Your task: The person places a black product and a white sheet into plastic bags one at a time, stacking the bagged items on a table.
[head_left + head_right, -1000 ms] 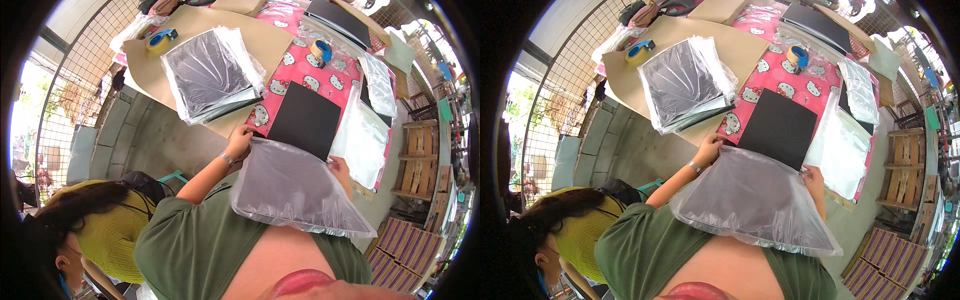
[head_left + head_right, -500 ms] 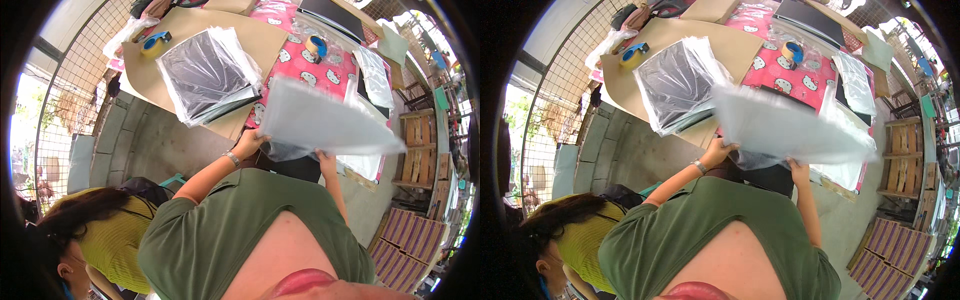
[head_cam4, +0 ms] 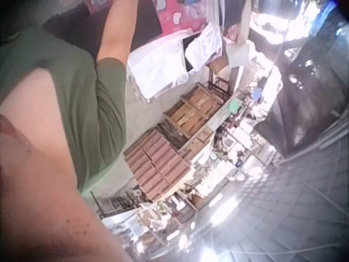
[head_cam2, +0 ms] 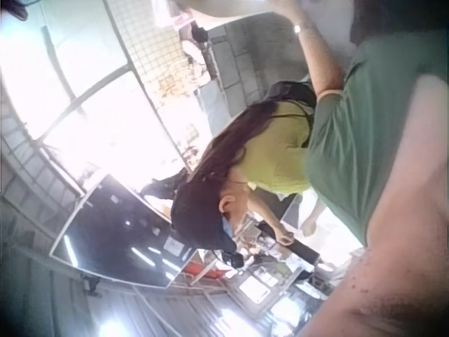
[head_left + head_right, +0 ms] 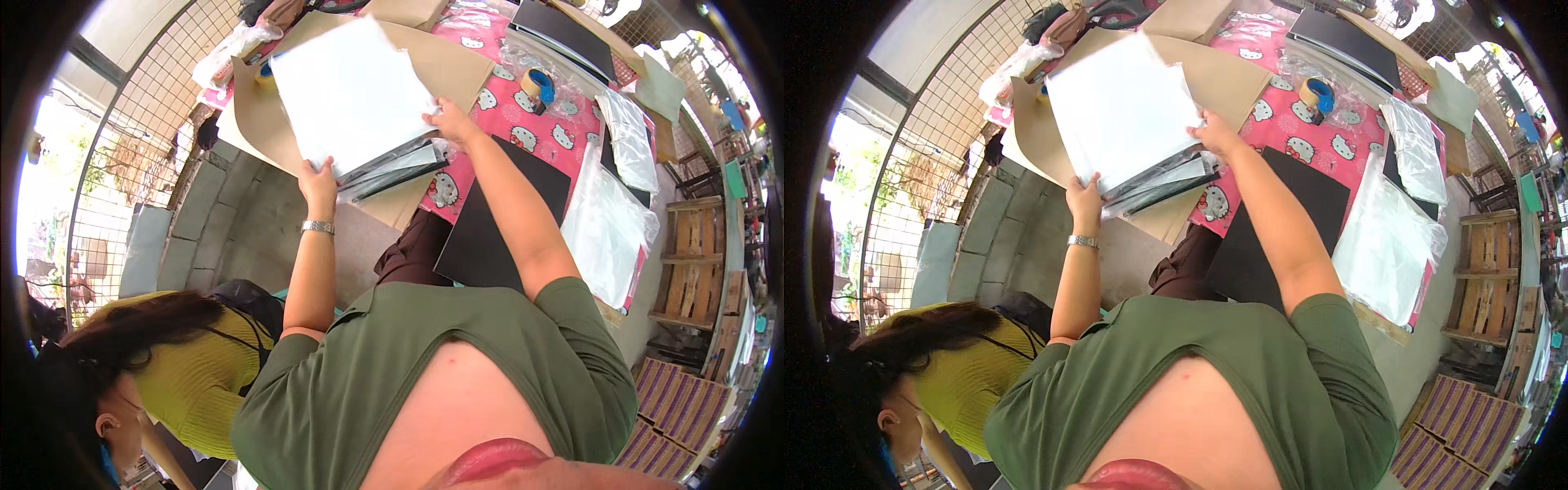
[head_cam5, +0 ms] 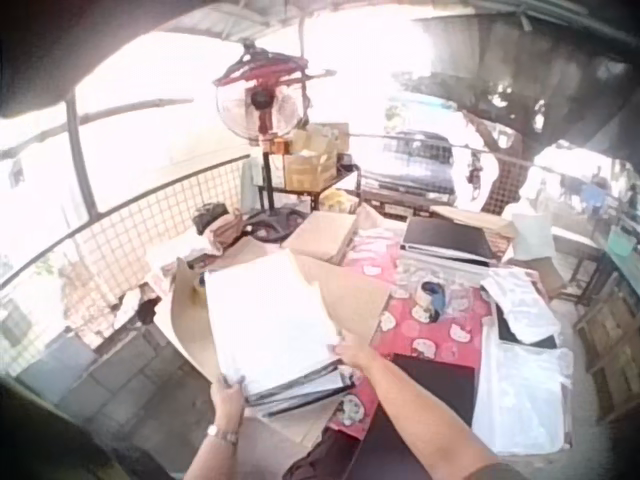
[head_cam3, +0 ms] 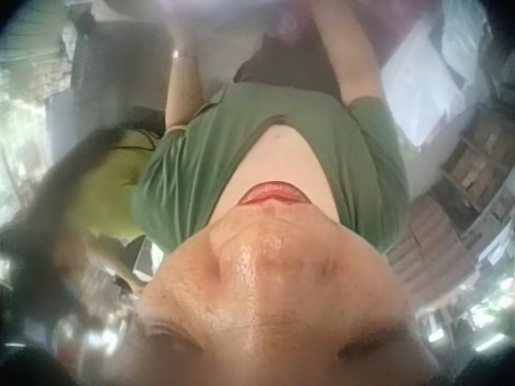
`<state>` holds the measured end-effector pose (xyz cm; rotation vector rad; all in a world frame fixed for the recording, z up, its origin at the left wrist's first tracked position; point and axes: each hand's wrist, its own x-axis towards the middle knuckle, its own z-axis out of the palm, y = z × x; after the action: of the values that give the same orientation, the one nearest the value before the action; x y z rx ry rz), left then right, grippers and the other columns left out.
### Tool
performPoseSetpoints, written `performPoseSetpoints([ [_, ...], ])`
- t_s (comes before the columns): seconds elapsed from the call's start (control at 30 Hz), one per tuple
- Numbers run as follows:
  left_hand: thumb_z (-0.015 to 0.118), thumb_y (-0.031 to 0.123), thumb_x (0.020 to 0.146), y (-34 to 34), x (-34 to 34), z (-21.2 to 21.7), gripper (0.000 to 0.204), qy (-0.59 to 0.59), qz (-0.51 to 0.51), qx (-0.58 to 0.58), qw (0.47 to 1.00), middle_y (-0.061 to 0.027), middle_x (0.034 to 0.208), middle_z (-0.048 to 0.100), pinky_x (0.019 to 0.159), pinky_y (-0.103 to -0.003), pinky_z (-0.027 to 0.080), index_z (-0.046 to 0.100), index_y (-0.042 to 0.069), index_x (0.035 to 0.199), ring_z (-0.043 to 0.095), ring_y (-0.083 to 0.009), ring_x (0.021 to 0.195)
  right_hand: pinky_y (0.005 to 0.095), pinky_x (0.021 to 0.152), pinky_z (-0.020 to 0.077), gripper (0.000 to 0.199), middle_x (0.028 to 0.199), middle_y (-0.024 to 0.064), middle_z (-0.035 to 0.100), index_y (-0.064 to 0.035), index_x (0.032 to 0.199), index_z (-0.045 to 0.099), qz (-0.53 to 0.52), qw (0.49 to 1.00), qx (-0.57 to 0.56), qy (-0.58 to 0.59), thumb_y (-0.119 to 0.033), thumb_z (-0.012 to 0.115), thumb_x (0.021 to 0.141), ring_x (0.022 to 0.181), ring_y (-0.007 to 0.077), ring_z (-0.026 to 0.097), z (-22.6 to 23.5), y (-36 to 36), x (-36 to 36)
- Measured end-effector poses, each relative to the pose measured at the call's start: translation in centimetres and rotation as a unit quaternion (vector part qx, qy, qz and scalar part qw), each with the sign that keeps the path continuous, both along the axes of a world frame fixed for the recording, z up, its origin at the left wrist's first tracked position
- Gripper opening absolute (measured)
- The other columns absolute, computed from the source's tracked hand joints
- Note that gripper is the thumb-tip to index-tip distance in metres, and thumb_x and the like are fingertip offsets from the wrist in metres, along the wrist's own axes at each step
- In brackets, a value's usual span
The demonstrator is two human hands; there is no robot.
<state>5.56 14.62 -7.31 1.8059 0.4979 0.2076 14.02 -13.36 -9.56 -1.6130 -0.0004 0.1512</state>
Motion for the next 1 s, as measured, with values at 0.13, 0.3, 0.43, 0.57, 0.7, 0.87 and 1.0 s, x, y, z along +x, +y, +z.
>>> performPoseSetpoints([
  [0.13, 0.063, 0.033, 0.078, 3.3, -0.1, -4.4, 0.048, 0.026, 0.030, 0.369, 0.929, -0.0200, 0.091, 0.061, 0.070, -0.044, 0.048, 0.051, -0.002, 0.109, 0.060, -0.0356, 0.081, 0.0295, 0.066, 0.0535, 0.032, 0.098, 0.0135, 0.055, 0.0042, 0.113, 0.045, -0.065, 0.995, 0.019, 0.077, 0.004, 0.053, 0.082, 0.083, 0.0195, 0.059, -1.0, 2.8, -1.6],
  [0.3, 0.061, 0.043, 0.078, -1.8, -2.0, -3.8, 0.064, 0.095, 0.030, 0.527, 0.844, -0.0154, 0.118, 0.051, 0.085, -0.047, 0.041, 0.042, 0.006, 0.126, 0.044, -0.0309, 0.112, 0.0273, 0.066, 0.0515, 0.017, 0.082, 0.0096, 0.063, 0.0025, 0.099, 0.057, -0.181, 0.978, -0.064, -0.083, -0.002, 0.057, 0.082, 0.075, 0.0153, 0.063, -0.5, -7.3, -9.4],
  [0.43, 0.050, 0.035, 0.088, 1.3, -1.9, -8.3, 0.061, -0.115, 0.007, 0.364, 0.924, -0.0279, 0.127, 0.037, 0.097, -0.046, 0.033, 0.028, 0.003, 0.136, 0.034, -0.0400, 0.120, 0.0333, 0.076, 0.0480, 0.020, 0.087, 0.0114, 0.064, -0.0061, 0.096, 0.062, -0.393, 0.851, -0.324, -0.128, -0.011, 0.063, 0.077, 0.083, 0.0256, 0.062, -0.7, -19.2, -18.7],
  [0.57, 0.042, 0.041, 0.091, 1.8, -0.7, -8.4, 0.058, -0.045, -0.070, 0.378, 0.922, -0.0263, 0.133, 0.032, 0.097, -0.045, 0.034, 0.029, 0.006, 0.135, 0.035, -0.0408, 0.121, 0.0364, 0.082, 0.0446, 0.028, 0.100, 0.0136, 0.060, -0.0039, 0.100, 0.059, -0.617, 0.611, -0.491, -0.061, -0.009, 0.064, 0.073, 0.094, 0.0291, 0.057, -4.2, -36.7, -32.3],
  [0.7, 0.040, 0.045, 0.091, 0.6, -1.3, -6.8, 0.054, -0.025, 0.010, 0.451, 0.892, -0.0178, 0.136, 0.032, 0.098, -0.053, 0.027, 0.034, 0.012, 0.134, 0.029, -0.0386, 0.125, 0.0382, 0.087, 0.0422, 0.037, 0.104, 0.0134, 0.060, -0.0052, 0.109, 0.056, -0.584, 0.672, -0.455, 0.018, -0.009, 0.063, 0.073, 0.099, 0.0300, 0.056, -4.1, -39.1, -34.8],
  [0.87, 0.040, 0.047, 0.090, -3.5, -2.4, -1.7, 0.051, -0.171, -0.012, 0.424, 0.889, -0.0127, 0.137, 0.032, 0.098, -0.056, 0.020, 0.038, 0.016, 0.131, 0.021, -0.0367, 0.129, 0.0422, 0.097, 0.0358, 0.046, 0.116, 0.0133, 0.054, -0.0097, 0.117, 0.053, -0.459, 0.435, -0.775, 0.013, -0.023, 0.064, 0.074, 0.114, 0.0277, 0.047, -1.9, -39.6, -30.5],
  [1.0, 0.047, 0.039, 0.089, -7.0, -4.4, 0.8, 0.044, -0.255, -0.085, 0.449, 0.853, -0.0101, 0.134, 0.038, 0.099, -0.055, 0.019, 0.045, 0.014, 0.125, 0.025, -0.0359, 0.128, 0.0521, 0.097, 0.0312, 0.054, 0.105, 0.0114, 0.059, -0.0086, 0.119, 0.051, -0.324, 0.683, -0.597, 0.268, -0.030, 0.067, 0.072, 0.102, 0.0244, 0.055, -1.3, -41.4, -28.8],
])
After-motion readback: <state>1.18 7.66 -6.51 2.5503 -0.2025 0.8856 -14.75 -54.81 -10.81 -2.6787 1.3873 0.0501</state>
